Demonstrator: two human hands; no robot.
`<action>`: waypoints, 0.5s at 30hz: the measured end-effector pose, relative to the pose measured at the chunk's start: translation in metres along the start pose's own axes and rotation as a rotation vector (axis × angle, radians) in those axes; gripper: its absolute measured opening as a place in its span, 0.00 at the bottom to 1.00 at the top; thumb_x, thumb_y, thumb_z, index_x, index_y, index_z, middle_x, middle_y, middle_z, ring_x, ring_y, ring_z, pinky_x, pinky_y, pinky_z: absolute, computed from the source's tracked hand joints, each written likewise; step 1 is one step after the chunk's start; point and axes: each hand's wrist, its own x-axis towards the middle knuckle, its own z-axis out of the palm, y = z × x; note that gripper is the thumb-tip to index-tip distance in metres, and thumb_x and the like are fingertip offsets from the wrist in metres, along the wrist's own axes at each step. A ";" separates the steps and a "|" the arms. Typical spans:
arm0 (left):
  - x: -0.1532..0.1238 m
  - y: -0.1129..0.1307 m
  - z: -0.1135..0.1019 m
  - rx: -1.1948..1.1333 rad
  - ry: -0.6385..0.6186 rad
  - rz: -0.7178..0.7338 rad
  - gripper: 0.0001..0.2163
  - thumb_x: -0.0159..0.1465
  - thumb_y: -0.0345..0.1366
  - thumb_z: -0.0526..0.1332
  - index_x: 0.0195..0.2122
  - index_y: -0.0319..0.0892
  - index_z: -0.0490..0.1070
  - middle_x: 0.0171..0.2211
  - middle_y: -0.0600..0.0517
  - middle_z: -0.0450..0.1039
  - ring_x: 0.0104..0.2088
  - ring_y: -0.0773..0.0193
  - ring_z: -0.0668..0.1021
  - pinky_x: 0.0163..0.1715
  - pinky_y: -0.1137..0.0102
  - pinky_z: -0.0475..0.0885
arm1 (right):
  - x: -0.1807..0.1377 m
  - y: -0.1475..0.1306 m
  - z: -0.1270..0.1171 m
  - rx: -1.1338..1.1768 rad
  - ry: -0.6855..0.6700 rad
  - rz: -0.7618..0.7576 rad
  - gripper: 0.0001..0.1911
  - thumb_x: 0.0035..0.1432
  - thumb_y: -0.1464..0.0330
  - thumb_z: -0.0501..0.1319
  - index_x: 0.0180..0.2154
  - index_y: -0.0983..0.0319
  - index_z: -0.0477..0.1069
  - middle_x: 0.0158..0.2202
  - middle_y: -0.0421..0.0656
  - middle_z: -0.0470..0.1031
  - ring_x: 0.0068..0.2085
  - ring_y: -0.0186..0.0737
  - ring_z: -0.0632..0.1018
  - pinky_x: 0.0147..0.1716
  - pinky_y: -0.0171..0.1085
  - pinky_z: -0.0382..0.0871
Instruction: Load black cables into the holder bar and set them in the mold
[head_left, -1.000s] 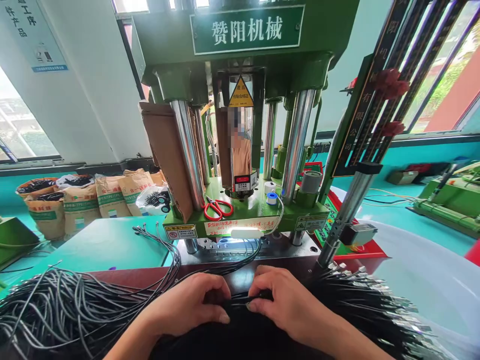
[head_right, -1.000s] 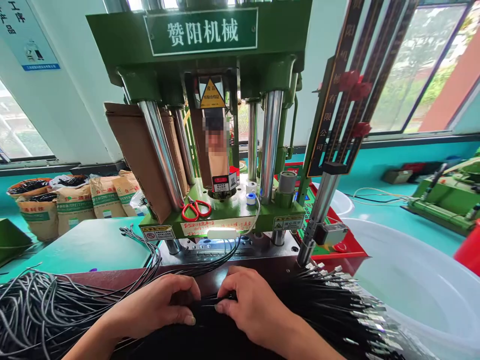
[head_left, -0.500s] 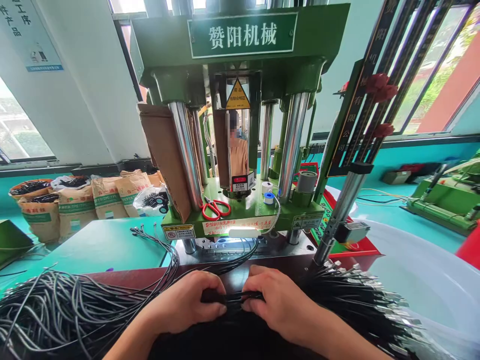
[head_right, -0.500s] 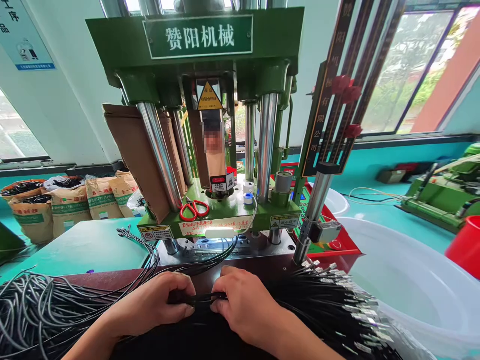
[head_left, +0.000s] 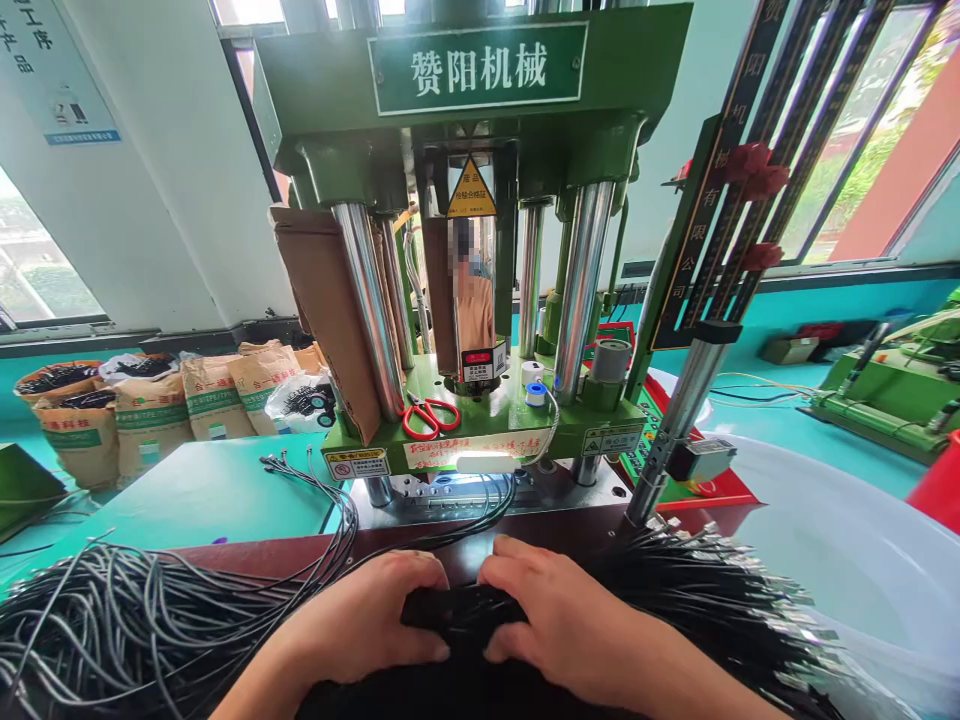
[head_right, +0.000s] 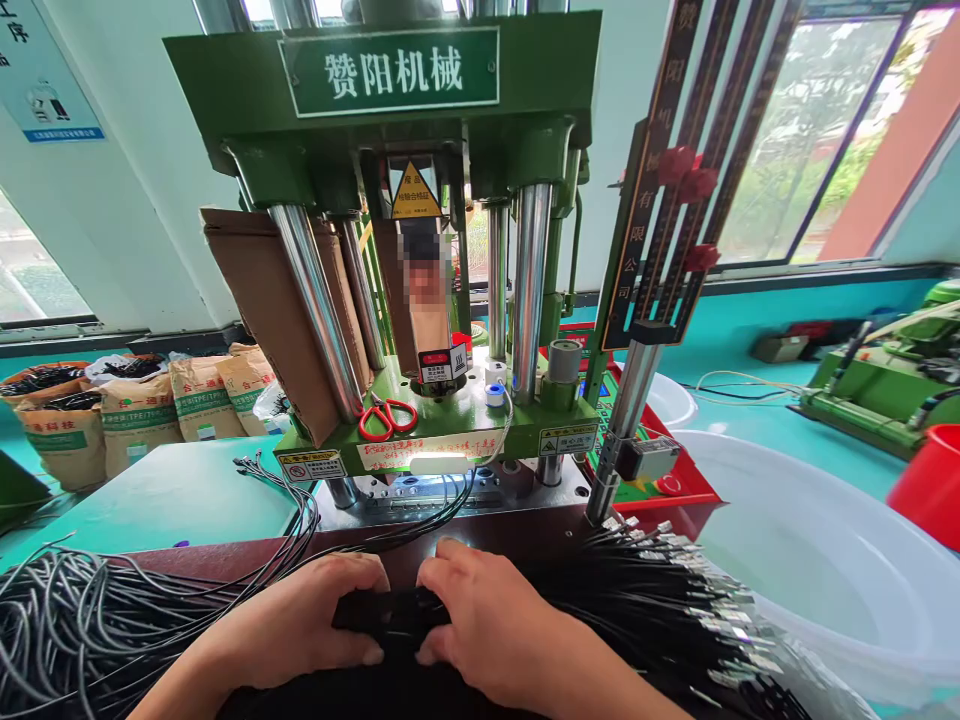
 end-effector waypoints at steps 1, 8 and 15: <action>0.000 0.000 0.001 -0.001 0.010 0.005 0.11 0.52 0.38 0.66 0.37 0.44 0.71 0.36 0.57 0.70 0.36 0.66 0.70 0.34 0.73 0.60 | 0.001 0.001 0.001 0.001 0.009 0.010 0.13 0.48 0.66 0.69 0.36 0.60 0.69 0.40 0.38 0.69 0.40 0.37 0.71 0.38 0.34 0.59; -0.005 0.000 0.012 -0.003 0.131 0.102 0.01 0.58 0.32 0.60 0.32 0.42 0.68 0.33 0.58 0.69 0.33 0.70 0.69 0.35 0.74 0.60 | 0.004 -0.001 0.003 0.004 0.043 0.026 0.07 0.49 0.67 0.66 0.32 0.60 0.71 0.36 0.38 0.69 0.37 0.34 0.71 0.35 0.32 0.58; -0.012 0.004 0.010 -0.039 0.170 0.198 0.08 0.67 0.35 0.52 0.37 0.43 0.69 0.37 0.54 0.68 0.37 0.69 0.70 0.38 0.73 0.62 | 0.003 -0.004 0.003 -0.002 0.168 -0.071 0.03 0.53 0.68 0.60 0.31 0.61 0.70 0.36 0.38 0.69 0.37 0.33 0.69 0.37 0.32 0.59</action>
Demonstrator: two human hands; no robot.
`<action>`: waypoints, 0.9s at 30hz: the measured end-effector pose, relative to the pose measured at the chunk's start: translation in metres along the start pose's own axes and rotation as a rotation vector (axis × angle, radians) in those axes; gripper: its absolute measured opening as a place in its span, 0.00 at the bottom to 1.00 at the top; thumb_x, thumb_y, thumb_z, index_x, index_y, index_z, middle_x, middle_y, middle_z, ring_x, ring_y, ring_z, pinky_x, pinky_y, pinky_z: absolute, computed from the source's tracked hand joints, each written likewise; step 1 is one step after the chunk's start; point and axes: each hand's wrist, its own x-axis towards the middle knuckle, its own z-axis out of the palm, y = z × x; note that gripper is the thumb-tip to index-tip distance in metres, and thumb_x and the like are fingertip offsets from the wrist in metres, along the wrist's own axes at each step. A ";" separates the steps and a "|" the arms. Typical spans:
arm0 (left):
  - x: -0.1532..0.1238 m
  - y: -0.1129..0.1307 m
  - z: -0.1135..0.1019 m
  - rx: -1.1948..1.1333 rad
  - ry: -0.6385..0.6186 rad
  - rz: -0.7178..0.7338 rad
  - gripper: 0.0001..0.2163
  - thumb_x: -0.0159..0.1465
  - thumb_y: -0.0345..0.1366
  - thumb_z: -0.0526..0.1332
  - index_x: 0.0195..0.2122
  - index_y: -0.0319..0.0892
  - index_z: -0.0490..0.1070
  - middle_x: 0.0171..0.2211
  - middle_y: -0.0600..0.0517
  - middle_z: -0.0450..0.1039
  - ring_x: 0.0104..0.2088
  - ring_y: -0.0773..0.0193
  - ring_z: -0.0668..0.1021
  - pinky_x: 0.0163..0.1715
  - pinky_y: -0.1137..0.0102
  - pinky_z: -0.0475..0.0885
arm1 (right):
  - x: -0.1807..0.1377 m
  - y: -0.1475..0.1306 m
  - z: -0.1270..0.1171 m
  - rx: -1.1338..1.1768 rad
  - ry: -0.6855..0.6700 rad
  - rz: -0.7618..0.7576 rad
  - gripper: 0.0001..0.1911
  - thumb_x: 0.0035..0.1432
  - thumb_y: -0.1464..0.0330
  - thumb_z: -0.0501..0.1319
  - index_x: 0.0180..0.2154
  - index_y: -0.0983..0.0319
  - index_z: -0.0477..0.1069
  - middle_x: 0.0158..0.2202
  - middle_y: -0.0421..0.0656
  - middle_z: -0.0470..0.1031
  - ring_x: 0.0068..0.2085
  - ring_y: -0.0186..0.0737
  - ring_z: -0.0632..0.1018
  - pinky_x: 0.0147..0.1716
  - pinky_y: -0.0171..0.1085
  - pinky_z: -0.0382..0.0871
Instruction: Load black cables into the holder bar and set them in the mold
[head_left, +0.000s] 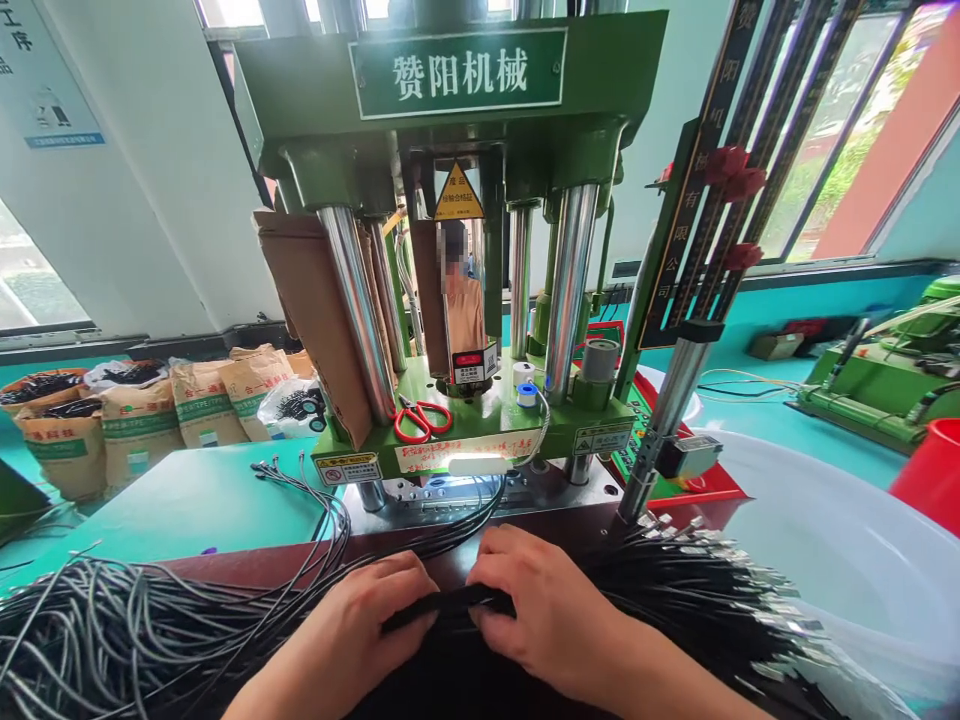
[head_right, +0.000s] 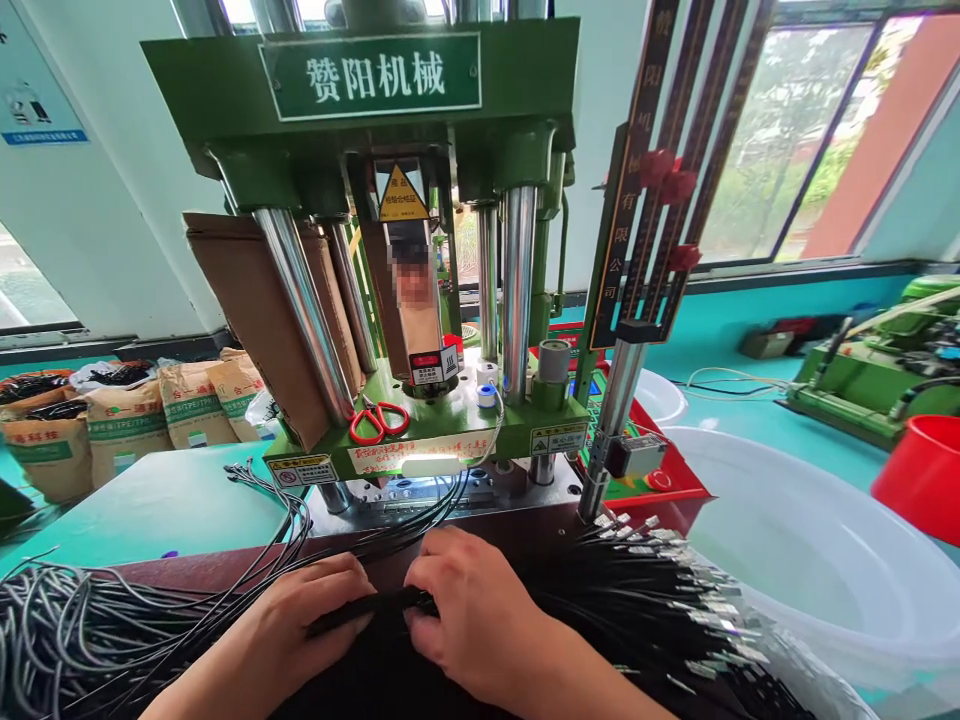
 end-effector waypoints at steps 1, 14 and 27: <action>0.000 0.000 0.000 -0.017 -0.006 0.006 0.09 0.68 0.36 0.51 0.38 0.43 0.70 0.37 0.54 0.68 0.37 0.69 0.70 0.39 0.73 0.63 | 0.000 0.000 0.002 -0.037 0.018 -0.019 0.03 0.53 0.68 0.59 0.31 0.61 0.69 0.36 0.38 0.70 0.38 0.34 0.69 0.38 0.33 0.59; -0.006 -0.012 0.012 0.067 0.069 -0.118 0.09 0.67 0.43 0.55 0.45 0.47 0.67 0.43 0.57 0.71 0.44 0.66 0.73 0.46 0.72 0.65 | -0.008 0.013 -0.019 -0.384 -0.148 0.045 0.08 0.54 0.73 0.55 0.37 0.62 0.69 0.38 0.43 0.70 0.37 0.42 0.73 0.29 0.38 0.56; -0.005 -0.016 0.013 -0.051 0.140 -0.336 0.15 0.58 0.45 0.63 0.45 0.46 0.71 0.48 0.53 0.71 0.50 0.59 0.71 0.53 0.67 0.63 | -0.061 0.058 -0.103 -0.220 -0.104 0.193 0.17 0.62 0.54 0.55 0.42 0.57 0.74 0.41 0.41 0.75 0.42 0.42 0.75 0.42 0.37 0.65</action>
